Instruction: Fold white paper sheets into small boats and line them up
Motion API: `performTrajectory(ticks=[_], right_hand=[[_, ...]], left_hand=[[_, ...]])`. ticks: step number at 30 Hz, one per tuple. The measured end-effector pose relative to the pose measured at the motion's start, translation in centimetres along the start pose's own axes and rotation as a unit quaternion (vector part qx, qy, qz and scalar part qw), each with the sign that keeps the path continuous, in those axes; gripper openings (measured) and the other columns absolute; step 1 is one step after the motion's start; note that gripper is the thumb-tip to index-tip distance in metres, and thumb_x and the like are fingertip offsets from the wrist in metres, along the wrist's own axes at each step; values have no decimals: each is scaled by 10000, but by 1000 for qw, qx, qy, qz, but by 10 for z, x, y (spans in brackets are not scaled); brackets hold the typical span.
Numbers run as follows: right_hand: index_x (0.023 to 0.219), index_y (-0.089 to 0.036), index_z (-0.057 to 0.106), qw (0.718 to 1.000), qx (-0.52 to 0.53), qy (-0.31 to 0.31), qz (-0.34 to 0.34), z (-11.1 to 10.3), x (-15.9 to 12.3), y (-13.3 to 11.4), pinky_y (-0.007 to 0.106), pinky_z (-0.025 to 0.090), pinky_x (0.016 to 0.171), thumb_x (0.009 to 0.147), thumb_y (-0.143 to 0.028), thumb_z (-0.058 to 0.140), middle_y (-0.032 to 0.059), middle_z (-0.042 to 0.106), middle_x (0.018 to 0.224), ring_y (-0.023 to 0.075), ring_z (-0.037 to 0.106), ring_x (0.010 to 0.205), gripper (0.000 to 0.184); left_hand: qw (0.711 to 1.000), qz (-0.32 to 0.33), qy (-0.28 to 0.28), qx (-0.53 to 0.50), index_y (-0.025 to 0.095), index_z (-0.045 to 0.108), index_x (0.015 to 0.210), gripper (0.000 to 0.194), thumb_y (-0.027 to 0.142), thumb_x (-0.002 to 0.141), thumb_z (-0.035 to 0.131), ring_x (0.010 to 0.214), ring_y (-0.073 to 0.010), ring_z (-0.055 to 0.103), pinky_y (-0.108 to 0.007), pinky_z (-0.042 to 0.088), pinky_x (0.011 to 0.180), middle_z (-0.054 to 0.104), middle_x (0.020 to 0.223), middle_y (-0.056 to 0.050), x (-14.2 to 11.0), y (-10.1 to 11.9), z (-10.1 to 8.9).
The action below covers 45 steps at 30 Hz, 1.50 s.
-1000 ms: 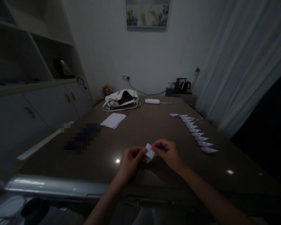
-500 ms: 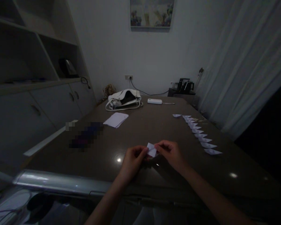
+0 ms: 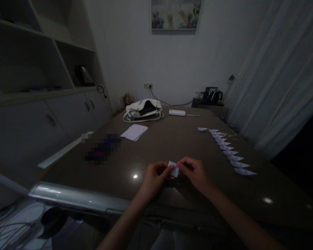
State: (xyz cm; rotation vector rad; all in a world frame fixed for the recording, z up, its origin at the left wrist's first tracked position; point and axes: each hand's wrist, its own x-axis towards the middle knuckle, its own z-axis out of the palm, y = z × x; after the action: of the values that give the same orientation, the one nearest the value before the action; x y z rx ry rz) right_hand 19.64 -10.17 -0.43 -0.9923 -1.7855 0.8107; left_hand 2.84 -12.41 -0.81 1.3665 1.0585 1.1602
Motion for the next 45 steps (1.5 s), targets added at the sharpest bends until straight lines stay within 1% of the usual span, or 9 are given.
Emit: performTrajectory(ticks=[4,6,10,18,26,29,32,40,45], right_hand=[[832,-179,647,999,21,-31,6,2,-1,0,248,479,635,833,-325,590,28,660,765,159,620,710,156],[889,-181,646,997,43,-56,18,3,-1,2,261,498,675,824,-332,610,39,675,831,167,637,758,168],[958,-188,610,996,69,-57,17,5,-2,5,266,508,688,815,-317,633,34,674,823,164,645,759,195],[825,-191,608,998,52,-35,-15,3,-2,5,242,510,606,791,-327,659,24,647,747,156,633,678,149],[920,-200,621,996,62,-54,-19,4,-3,6,269,522,668,811,-294,642,34,670,824,166,648,744,146],[887,-196,636,998,40,-29,-25,3,-2,7,273,513,672,797,-297,658,39,668,828,172,642,755,137],[835,-189,630,999,30,-5,-23,3,-2,8,261,498,625,783,-307,668,30,655,765,164,628,698,134],[852,-175,601,997,48,-66,-3,3,-1,8,251,487,639,788,-277,652,24,627,764,149,603,700,131],[792,-165,610,997,46,-69,3,2,-1,5,228,463,616,797,-275,648,12,619,720,135,590,673,117]], left_hand=[[1000,1,-1,6,100,669,736,338,433,767,619,570,-137,568,-207,410,528,635,632,-51,-1,1,-2],[1000,6,0,12,97,667,729,334,426,768,620,565,-133,562,-204,405,524,629,627,-49,-1,1,-2],[1000,14,-3,19,92,660,758,325,409,794,595,578,-137,571,-203,410,527,635,649,-57,-2,0,-1],[999,20,-2,27,104,662,783,348,440,806,576,601,-152,592,-211,429,538,650,677,-62,-2,-2,0],[999,36,-6,21,113,655,744,341,432,814,559,616,-143,566,-208,408,565,629,661,-45,-1,-2,-2],[999,34,-12,20,110,655,762,343,430,820,548,615,-142,556,-210,401,565,622,663,-44,-1,-1,-1],[998,44,-14,34,107,664,775,337,413,831,534,627,-146,552,-213,392,565,625,678,-46,-2,1,-1],[995,52,-22,85,107,694,810,347,376,868,482,641,-159,570,-217,390,568,657,706,-54,-1,-3,-2],[995,70,-22,72,103,690,883,308,352,860,510,732,-181,604,-228,433,631,687,799,-68,-1,-3,-1]])
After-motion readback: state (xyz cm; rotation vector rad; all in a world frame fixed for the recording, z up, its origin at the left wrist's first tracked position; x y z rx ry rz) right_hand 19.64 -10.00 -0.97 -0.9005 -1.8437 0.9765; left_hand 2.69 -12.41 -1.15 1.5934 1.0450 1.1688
